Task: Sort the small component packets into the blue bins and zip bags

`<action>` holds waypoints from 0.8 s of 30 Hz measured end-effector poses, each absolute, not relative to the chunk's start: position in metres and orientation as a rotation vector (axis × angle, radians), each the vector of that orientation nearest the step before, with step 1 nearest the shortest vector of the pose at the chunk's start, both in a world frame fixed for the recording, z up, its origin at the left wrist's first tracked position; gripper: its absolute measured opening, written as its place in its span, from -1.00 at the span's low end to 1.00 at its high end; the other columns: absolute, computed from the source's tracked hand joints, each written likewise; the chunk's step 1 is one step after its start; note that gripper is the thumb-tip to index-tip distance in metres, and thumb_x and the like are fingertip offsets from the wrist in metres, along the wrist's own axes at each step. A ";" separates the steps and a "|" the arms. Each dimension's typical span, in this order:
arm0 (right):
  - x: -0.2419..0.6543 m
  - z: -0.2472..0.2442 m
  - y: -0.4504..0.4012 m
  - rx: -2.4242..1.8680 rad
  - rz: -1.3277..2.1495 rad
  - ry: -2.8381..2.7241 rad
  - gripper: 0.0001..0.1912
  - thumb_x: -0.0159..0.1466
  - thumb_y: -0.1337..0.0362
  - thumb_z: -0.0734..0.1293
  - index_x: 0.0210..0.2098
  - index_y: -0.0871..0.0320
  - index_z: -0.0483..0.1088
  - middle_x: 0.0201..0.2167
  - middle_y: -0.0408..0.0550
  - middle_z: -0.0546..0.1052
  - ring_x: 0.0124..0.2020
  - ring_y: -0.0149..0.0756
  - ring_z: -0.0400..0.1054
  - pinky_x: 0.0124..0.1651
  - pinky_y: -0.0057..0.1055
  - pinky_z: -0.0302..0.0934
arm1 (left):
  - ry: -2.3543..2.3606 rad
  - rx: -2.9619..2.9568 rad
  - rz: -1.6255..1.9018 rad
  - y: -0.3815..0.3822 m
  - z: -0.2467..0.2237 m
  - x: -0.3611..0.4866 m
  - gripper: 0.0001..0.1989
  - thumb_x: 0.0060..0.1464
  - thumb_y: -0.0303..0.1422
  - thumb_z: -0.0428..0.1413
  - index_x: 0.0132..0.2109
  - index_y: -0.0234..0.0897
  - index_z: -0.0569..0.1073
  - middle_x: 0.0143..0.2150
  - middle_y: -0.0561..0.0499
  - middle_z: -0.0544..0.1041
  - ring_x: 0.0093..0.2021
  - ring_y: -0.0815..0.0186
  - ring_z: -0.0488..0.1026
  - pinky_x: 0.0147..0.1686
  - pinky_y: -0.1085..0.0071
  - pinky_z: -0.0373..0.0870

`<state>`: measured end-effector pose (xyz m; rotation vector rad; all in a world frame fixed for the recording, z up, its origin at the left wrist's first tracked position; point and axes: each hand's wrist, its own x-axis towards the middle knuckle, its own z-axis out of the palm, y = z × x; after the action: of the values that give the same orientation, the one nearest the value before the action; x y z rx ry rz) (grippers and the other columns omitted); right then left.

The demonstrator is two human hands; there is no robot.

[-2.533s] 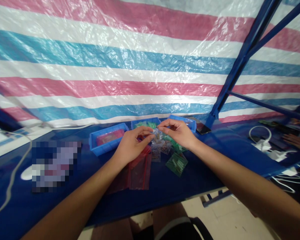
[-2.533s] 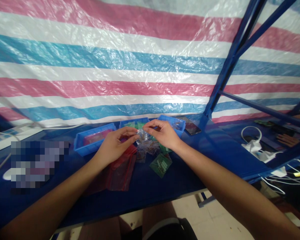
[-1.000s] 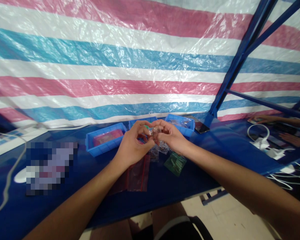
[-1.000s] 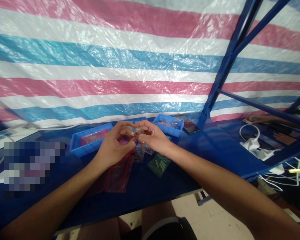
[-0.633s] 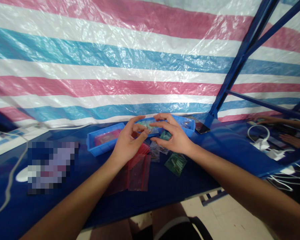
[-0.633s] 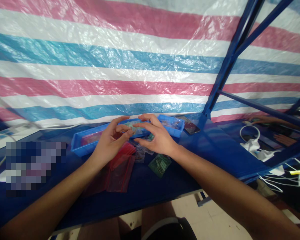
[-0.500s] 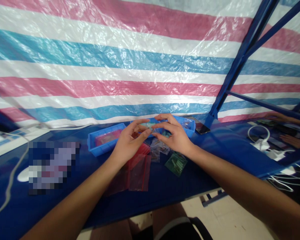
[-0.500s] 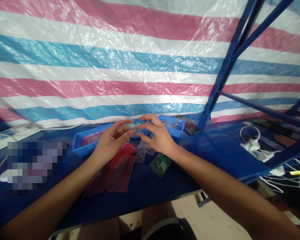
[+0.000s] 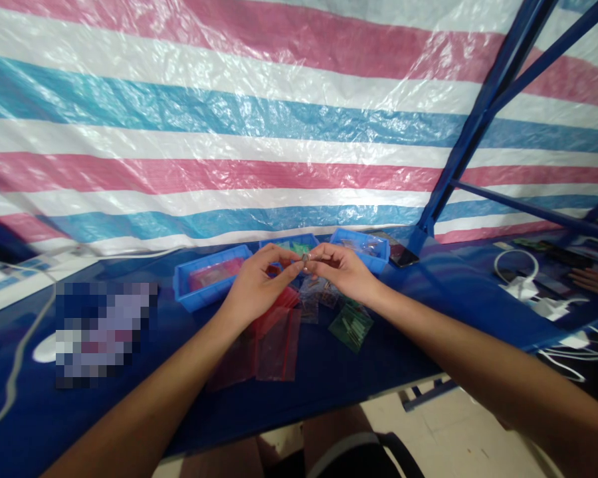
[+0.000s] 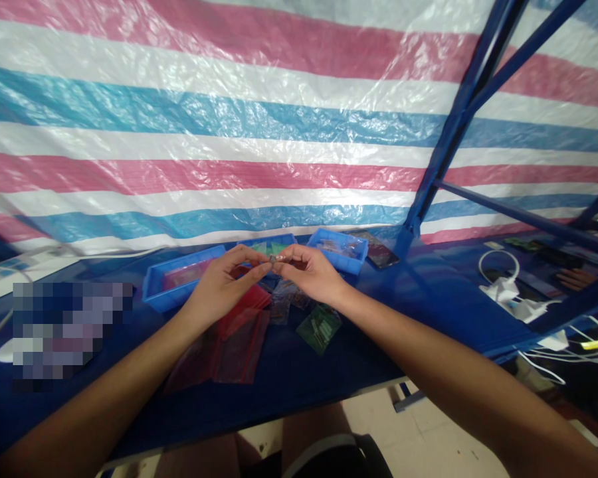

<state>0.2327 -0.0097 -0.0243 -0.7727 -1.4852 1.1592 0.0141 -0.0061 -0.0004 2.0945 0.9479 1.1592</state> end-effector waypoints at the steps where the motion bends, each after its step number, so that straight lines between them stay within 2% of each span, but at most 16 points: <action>1: 0.232 -0.024 -0.010 -0.773 1.179 -1.477 -0.65 0.18 0.01 0.61 -0.27 0.09 0.53 -0.34 -0.17 0.58 -0.34 -0.33 0.43 -0.18 -0.33 0.37 | 0.955 2.095 1.158 -0.006 -0.001 0.014 -0.71 0.33 -0.07 0.29 -0.08 -0.18 0.69 -0.11 -0.05 0.60 -0.11 0.18 0.59 -0.14 0.30 0.46; 6: 0.232 -0.023 -0.010 -0.756 1.227 -1.449 -0.64 0.18 0.02 0.63 -0.25 0.10 0.53 -0.34 -0.18 0.61 -0.37 -0.36 0.45 -0.21 -0.35 0.40 | 0.970 2.102 1.147 -0.003 -0.003 0.012 -0.72 0.34 -0.07 0.28 -0.08 -0.18 0.68 -0.10 -0.04 0.63 -0.06 0.16 0.60 -0.08 0.27 0.44; 9: 0.233 -0.022 -0.011 -0.743 1.237 -1.416 -0.60 0.18 0.01 0.64 -0.17 0.09 0.54 -0.32 -0.16 0.65 -0.34 -0.32 0.50 -0.24 -0.36 0.40 | 0.953 2.049 1.144 -0.001 -0.006 0.012 -0.70 0.35 -0.06 0.28 -0.04 -0.19 0.66 -0.05 -0.06 0.65 -0.01 0.14 0.61 0.01 0.25 0.48; 11: 0.235 -0.021 -0.011 -0.740 1.244 -1.384 -0.54 0.17 0.01 0.65 -0.07 0.07 0.54 -0.33 -0.15 0.66 -0.31 -0.28 0.53 -0.26 -0.37 0.39 | 0.908 1.997 1.147 -0.001 -0.007 0.012 -0.65 0.35 -0.09 0.28 0.13 -0.18 0.61 0.05 -0.09 0.66 0.07 0.12 0.61 0.06 0.23 0.52; 14: 0.237 -0.020 -0.012 -0.733 1.260 -1.325 -0.47 0.17 0.03 0.66 0.04 0.05 0.55 -0.32 -0.15 0.68 -0.29 -0.27 0.55 -0.28 -0.38 0.39 | 0.802 2.067 1.159 -0.003 -0.006 0.012 -0.43 0.31 -0.22 0.30 0.39 -0.13 0.44 0.25 -0.15 0.58 0.18 0.10 0.58 0.04 0.25 0.57; 16: 0.239 -0.020 -0.012 -0.726 1.284 -1.297 -0.50 0.18 0.05 0.66 0.04 0.06 0.58 -0.30 -0.14 0.68 -0.28 -0.29 0.54 -0.28 -0.40 0.37 | 0.784 2.224 1.143 -0.005 -0.005 0.013 -0.48 0.29 -0.31 0.28 0.35 -0.12 0.49 0.29 -0.16 0.54 0.18 0.09 0.57 -0.01 0.26 0.59; 18: 0.239 -0.020 -0.012 -0.733 1.321 -1.290 -0.58 0.18 0.07 0.66 -0.05 0.08 0.62 -0.32 -0.13 0.68 -0.29 -0.31 0.53 -0.27 -0.42 0.37 | 0.833 2.357 1.143 -0.005 -0.004 0.013 -0.64 0.31 -0.33 0.24 0.22 -0.14 0.60 0.22 -0.15 0.57 0.10 0.11 0.59 -0.01 0.24 0.59; 21: 0.239 -0.020 -0.013 -0.760 1.410 -1.275 -0.62 0.18 0.04 0.67 -0.14 0.11 0.65 -0.32 -0.09 0.68 -0.29 -0.31 0.54 -0.26 -0.41 0.40 | 0.927 2.412 1.194 -0.003 -0.003 0.012 -0.76 0.37 -0.22 0.24 0.08 -0.15 0.67 0.05 -0.11 0.63 -0.02 0.13 0.60 0.05 0.19 0.56; 24: 0.240 -0.017 -0.015 -0.736 1.521 -1.256 -0.55 0.25 -0.07 0.62 -0.09 0.16 0.66 -0.24 0.00 0.71 -0.25 -0.30 0.57 -0.25 -0.42 0.45 | 0.982 2.374 1.202 -0.001 -0.003 0.010 -0.75 0.39 -0.14 0.23 -0.01 -0.17 0.69 -0.03 -0.10 0.66 -0.06 0.13 0.61 -0.04 0.23 0.54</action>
<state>0.2399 -0.0146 -0.0170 -0.7364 -1.2563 1.5212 0.0104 -0.0013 -0.0033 2.3741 0.9824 1.2024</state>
